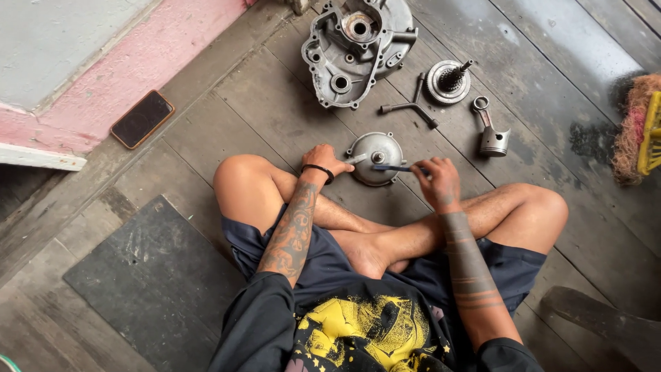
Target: A person is sitting on a wooden floor, using a small screwdriver to scrape and clean the interior of a circular motorcycle engine component.
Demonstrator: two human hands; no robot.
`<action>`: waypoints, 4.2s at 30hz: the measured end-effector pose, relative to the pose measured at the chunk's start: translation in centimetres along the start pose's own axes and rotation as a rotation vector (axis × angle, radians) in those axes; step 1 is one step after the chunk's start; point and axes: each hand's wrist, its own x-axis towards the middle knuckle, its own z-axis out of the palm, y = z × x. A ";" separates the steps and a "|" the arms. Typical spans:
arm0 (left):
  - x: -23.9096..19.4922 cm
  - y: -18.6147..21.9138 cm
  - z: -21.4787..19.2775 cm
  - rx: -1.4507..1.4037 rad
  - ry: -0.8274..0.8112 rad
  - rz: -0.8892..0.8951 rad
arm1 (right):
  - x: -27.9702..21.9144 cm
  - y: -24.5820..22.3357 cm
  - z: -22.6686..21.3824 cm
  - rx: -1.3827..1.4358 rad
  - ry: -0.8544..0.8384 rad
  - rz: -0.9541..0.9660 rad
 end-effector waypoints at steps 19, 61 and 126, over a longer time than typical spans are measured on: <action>0.3 1.1 1.2 -0.096 -0.054 0.068 | -0.1 2.5 -2.4 0.008 -0.038 0.034; 0.9 -0.8 0.9 -0.031 -0.128 0.042 | 0.4 -0.8 -0.6 0.123 -0.110 0.559; 0.2 0.2 -0.1 -0.066 -0.110 0.046 | 0.7 2.6 -0.8 0.098 -0.018 0.144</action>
